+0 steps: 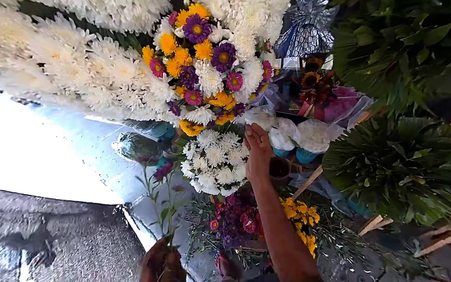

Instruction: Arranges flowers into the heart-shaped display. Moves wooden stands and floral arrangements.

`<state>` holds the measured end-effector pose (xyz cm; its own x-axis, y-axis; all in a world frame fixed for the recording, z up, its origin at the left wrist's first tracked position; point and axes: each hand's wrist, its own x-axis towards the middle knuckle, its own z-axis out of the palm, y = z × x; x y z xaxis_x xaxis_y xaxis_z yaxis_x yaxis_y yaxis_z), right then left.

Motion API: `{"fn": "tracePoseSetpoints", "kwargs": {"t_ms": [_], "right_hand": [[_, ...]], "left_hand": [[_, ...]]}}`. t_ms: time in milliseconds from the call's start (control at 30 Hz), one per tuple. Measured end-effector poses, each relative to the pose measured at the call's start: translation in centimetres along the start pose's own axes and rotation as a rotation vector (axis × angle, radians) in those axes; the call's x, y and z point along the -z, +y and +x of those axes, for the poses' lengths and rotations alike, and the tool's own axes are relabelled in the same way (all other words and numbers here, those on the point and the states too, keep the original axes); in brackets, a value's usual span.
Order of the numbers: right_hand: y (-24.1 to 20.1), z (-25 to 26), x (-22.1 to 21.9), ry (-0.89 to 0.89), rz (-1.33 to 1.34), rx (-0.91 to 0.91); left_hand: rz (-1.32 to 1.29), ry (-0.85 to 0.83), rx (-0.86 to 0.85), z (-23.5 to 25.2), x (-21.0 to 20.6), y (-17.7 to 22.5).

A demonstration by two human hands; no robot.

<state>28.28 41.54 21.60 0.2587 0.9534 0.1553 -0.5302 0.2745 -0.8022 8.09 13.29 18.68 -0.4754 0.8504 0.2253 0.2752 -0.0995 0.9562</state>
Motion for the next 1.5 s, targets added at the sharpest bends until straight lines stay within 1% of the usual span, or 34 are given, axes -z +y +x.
{"fn": "tracePoseSetpoints", "kwargs": {"t_ms": [33, 100, 133, 167, 200, 300, 400, 533, 600, 633, 700, 733, 767, 800, 867, 933, 1033, 1100, 1133, 1200, 1267, 1300, 1367, 1433, 1467, 1500], "right_hand": [[0.5, -2.6, 0.0, -0.078, -0.021, -0.078], [0.5, -7.2, -0.9, -0.354, -0.112, -0.268], [0.1, -8.7, -1.5, -0.494, -0.140, -0.337], [-0.3, -9.8, -2.1, -0.593, -0.147, -0.389], [-0.6, -10.5, -2.7, -0.646, -0.132, -0.419], [-1.2, -11.2, -3.6, -0.672, -0.029, -0.425], [-1.9, -11.3, -3.4, -0.711, -0.010, -0.435], [-2.2, -11.7, -2.9, -0.669, -0.008, -0.482], [-1.9, -12.2, -2.5, -0.594, -0.081, -0.429], [-1.8, -12.7, -2.3, -0.525, -0.158, -0.344], [-1.7, -13.7, -2.0, -0.388, -0.329, -0.077], [-1.9, -14.1, -1.9, -0.359, -0.359, 0.037], [-2.2, -14.5, -1.8, -0.366, -0.366, 0.099], [-2.7, -14.8, -1.7, -0.401, -0.369, 0.117], [-3.5, -15.2, -1.7, -0.477, -0.415, 0.092], [-3.9, -15.2, -2.1, -0.542, -0.448, -0.017], [-3.8, -14.2, -2.6, -0.539, -0.304, -0.223], [-3.7, -13.7, -2.4, -0.550, -0.188, -0.292], [-3.5, -13.7, -2.2, -0.563, -0.147, -0.286], [-2.8, -14.4, -1.7, -0.580, -0.113, -0.180], [-2.1, -16.0, -1.0, -0.563, -0.112, -0.011], [-1.7, -17.0, -0.7, -0.542, -0.110, 0.079], [-1.0, -18.5, -0.1, -0.478, -0.077, 0.251], [-1.1, -18.8, 0.2, -0.387, -0.017, 0.387], [-1.6, -18.5, 0.3, -0.348, 0.018, 0.428], [-2.4, -18.0, 0.5, -0.329, 0.045, 0.431]], "left_hand": [[-0.044, -0.001, -0.005, 0.3, -0.5, 0.6], [-0.136, 0.011, -0.027, 1.0, -1.3, 1.0], [-0.181, -0.002, -0.033, 1.3, -1.5, 0.9], [-0.215, -0.025, -0.037, 1.6, -1.7, 0.8], [-0.248, -0.049, -0.035, 1.7, -1.9, 0.8], [-0.277, -0.083, 0.004, 1.5, -2.5, 1.2], [-0.342, -0.088, 0.067, 1.2, -2.9, 1.4], [-0.306, -0.091, 0.056, 1.5, -3.1, 1.4], [-0.330, -0.098, 0.066, 1.5, -3.2, 1.6], [-0.341, -0.097, 0.063, 1.5, -3.3, 1.7], [-0.326, -0.089, 0.036, 1.7, -3.5, 2.0], [-0.306, -0.095, 0.019, 1.7, -3.5, 2.0], [-0.287, -0.093, -0.003, 1.8, -3.6, 2.0], [-0.260, -0.088, -0.026, 1.9, -3.7, 1.8], [-0.170, -0.097, -0.096, 1.9, -3.8, 1.5], [-0.044, -0.114, -0.157, 1.5, -3.6, 1.3], [0.049, -0.172, -0.190, 1.3, -3.5, 0.8], [0.061, -0.168, -0.144, 1.4, -3.5, 0.4], [0.033, -0.161, -0.091, 1.5, -3.4, 0.3], [-0.161, -0.106, 0.081, 2.0, -3.3, -0.2], [-0.384, -0.021, 0.272, 2.9, -3.2, -0.6], [-0.452, 0.022, 0.334, 3.5, -3.2, -0.5], [-0.495, 0.082, 0.362, 4.6, -3.3, 0.1], [-0.436, 0.128, 0.326, 5.3, -3.5, 0.5], [-0.374, 0.133, 0.302, 5.6, -3.5, 0.2], [-0.296, 0.118, 0.276, 5.6, -3.4, -0.1]]}}
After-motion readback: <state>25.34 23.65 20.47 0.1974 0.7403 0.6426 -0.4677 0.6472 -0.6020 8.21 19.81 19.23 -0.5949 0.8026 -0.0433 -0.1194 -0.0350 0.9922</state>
